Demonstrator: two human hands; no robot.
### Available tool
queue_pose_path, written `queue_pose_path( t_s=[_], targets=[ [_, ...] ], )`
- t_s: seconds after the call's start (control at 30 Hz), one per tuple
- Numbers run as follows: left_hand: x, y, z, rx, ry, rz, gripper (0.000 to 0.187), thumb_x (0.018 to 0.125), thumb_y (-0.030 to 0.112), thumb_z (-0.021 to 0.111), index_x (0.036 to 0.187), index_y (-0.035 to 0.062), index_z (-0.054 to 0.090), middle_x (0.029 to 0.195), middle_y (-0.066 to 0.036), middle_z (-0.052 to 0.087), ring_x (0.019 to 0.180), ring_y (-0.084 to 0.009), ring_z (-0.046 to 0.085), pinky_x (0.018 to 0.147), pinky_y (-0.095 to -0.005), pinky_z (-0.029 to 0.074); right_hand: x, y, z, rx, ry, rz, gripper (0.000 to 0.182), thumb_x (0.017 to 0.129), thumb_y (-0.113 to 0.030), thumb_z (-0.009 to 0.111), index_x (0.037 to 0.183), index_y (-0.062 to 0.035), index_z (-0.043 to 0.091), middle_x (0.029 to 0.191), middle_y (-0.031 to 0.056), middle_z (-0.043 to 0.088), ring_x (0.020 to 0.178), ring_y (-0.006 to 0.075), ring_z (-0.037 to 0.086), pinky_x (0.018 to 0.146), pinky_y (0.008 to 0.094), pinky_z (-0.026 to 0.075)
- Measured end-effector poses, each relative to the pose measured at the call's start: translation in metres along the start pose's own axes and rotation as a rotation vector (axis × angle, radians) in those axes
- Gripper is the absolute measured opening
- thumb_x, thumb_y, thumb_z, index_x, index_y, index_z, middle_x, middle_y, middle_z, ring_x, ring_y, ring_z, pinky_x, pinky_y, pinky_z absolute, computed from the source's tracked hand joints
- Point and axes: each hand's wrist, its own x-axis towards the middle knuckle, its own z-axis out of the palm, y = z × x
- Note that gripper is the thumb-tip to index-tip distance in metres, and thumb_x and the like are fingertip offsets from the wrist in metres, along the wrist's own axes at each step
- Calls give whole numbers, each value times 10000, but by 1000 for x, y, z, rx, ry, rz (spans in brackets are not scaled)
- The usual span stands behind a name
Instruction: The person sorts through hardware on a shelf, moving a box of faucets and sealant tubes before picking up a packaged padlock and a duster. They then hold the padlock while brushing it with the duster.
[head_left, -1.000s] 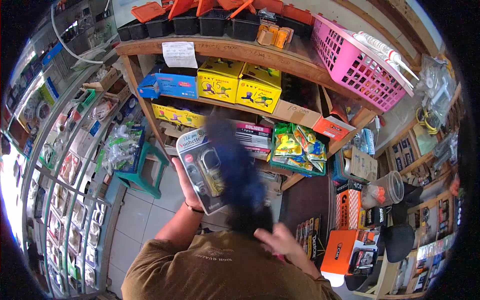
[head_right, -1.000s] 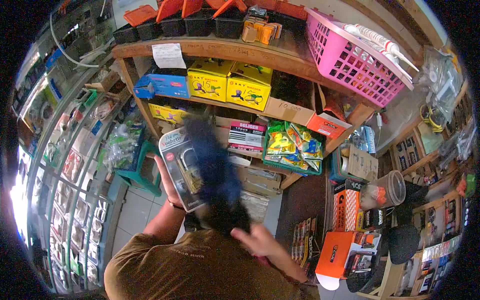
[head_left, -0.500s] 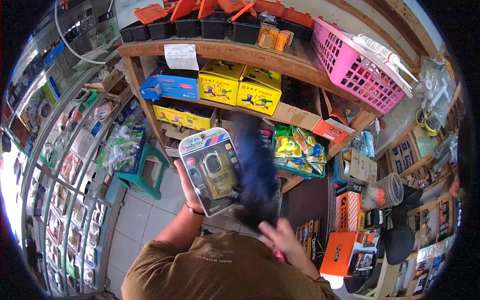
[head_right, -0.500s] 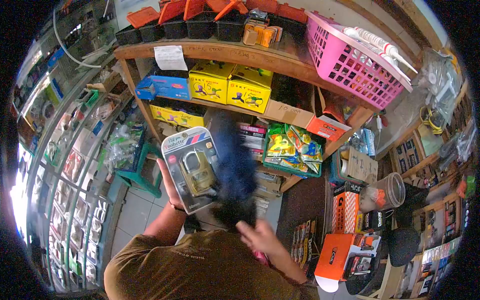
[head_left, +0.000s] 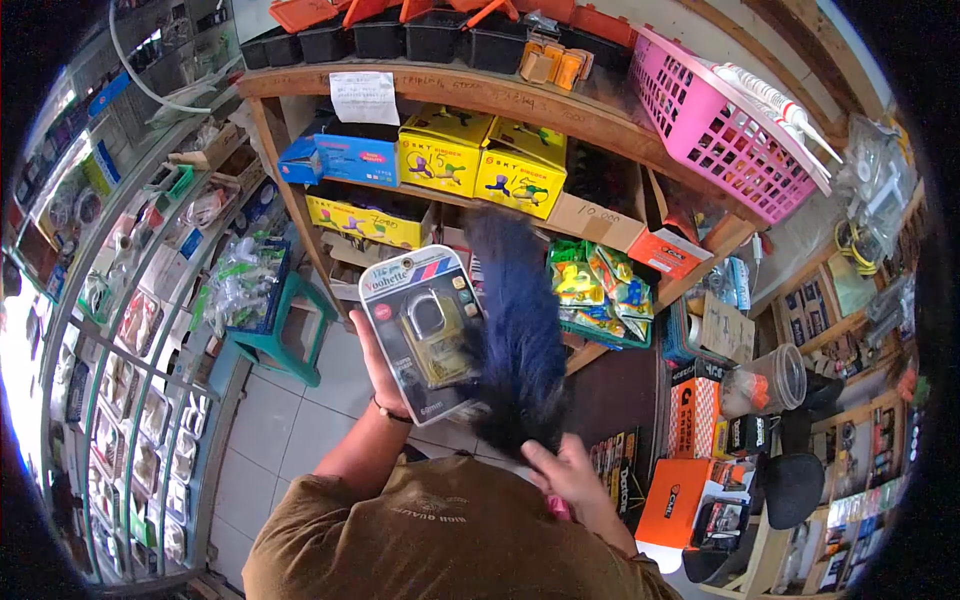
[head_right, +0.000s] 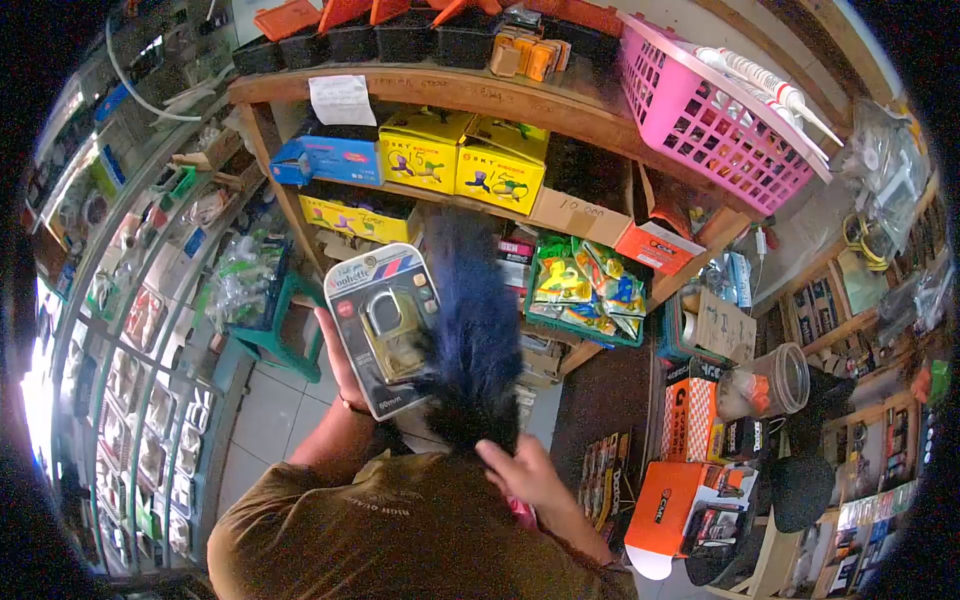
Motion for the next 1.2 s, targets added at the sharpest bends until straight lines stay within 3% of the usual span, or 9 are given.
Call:
queue_pose_path(
  t_s=[0.13,0.2,0.63,0.7,0.73,0.9,1.07,1.13,1.2],
  targets=[
    [-1,-9,11,204,1,-107,1006,695,791,390,1358,43,272,1287,-238,410,1151,-389,451,961,-518,377,-7,-16,21,-411,-220,-467,467,867,-368,583,540,-46,497,420,16,440,339,86,428,355,241,352],
    [-4,-4,17,31,-202,-142,1014,699,798,368,1369,45,254,1312,-214,397,1151,-385,453,950,-509,395,-11,-15,12,-30,-29,175,547,857,-397,589,490,-13,458,412,55,416,372,156,470,400,303,390],
    [7,2,-1,-3,-218,-101,898,768,746,329,1341,55,311,1265,-182,456,1091,-354,504,899,-510,431,-2,-4,13,-156,31,162,438,893,-315,554,551,-44,509,432,15,467,373,71,423,359,261,325],
    [20,10,-4,207,-291,-214,906,767,750,323,1316,30,332,1256,-193,457,1097,-359,497,921,-516,412,1,-13,21,-468,-158,-545,416,893,-334,551,611,-28,535,476,30,497,397,77,447,373,263,350],
    [19,-4,-22,4,13,-128,924,763,761,301,1330,31,318,1267,-193,451,1122,-364,479,944,-517,393,-1,-24,10,-357,-140,260,380,889,-352,553,707,-19,577,548,49,540,445,89,494,401,262,392],
    [10,1,-13,-17,-18,-17,902,771,755,289,1356,69,304,1291,-168,444,1122,-329,485,936,-480,409,1,-13,21,-445,-199,-455,324,903,-297,538,728,-25,552,491,3,476,409,56,446,392,241,386],
    [17,4,-7,-28,-118,-2,820,813,687,350,1327,49,339,1246,-151,478,1085,-301,512,940,-458,408,9,-12,8,124,18,-42,367,888,-315,565,710,5,530,477,10,474,405,95,462,423,266,406],
    [19,1,12,-117,-454,-127,748,848,648,328,1330,77,347,1235,-146,493,1099,-294,504,932,-441,416,2,-30,12,-487,-224,183,349,894,-306,554,713,-8,538,475,-3,464,392,85,436,420,254,398],
    [20,1,4,-100,-345,-86,771,835,663,334,1332,73,341,1235,-142,494,1095,-291,509,930,-440,420,-2,-31,22,-266,-187,-328,347,898,-313,547,691,-35,532,458,-10,441,383,65,405,390,235,359]
  ],
)
